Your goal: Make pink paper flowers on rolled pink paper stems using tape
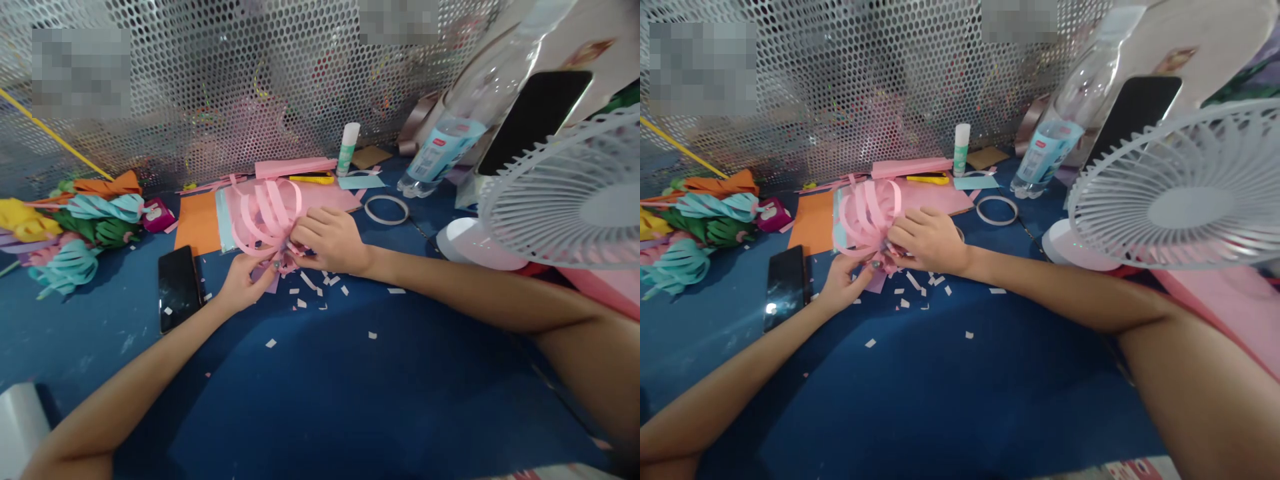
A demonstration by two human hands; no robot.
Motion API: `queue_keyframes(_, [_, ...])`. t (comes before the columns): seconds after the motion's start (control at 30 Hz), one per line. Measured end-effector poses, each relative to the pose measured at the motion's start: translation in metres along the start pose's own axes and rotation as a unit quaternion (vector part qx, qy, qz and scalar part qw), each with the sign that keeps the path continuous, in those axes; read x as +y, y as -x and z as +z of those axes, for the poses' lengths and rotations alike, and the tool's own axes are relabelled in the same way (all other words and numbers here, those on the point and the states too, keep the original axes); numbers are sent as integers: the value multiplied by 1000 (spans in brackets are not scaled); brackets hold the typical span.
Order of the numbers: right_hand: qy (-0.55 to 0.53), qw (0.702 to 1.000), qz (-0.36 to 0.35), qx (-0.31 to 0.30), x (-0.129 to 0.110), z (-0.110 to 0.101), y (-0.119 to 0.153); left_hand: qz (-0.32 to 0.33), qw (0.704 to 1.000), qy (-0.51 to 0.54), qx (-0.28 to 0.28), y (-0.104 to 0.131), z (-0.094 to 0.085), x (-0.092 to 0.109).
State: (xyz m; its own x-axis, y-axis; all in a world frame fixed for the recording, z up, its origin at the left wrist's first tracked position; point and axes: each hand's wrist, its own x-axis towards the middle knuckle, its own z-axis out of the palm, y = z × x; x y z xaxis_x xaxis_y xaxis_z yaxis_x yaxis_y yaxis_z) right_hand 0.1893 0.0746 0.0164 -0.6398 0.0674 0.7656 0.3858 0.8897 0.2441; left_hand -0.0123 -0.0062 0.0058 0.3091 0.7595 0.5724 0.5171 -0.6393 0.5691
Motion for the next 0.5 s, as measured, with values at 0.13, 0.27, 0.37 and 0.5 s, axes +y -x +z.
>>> queue_keyframes(0.13, [82, 995, -47, 13, 0, -3, -3, 26, 999, -28, -6, 2, 0, -3])
queue_keyframes(0.27, [79, 996, -32, 22, -2, -2, -5, 31, 998, -49, -14, 3, 0, -6])
queue_keyframes(0.37, [65, 998, -20, 17, -4, -1, -5, 36, 998, -44, -15, 3, 0, -6])
queue_keyframes(0.5, [55, 998, -10, 18, -4, 1, -4, 37, 999, -39, 0, 3, 1, -6])
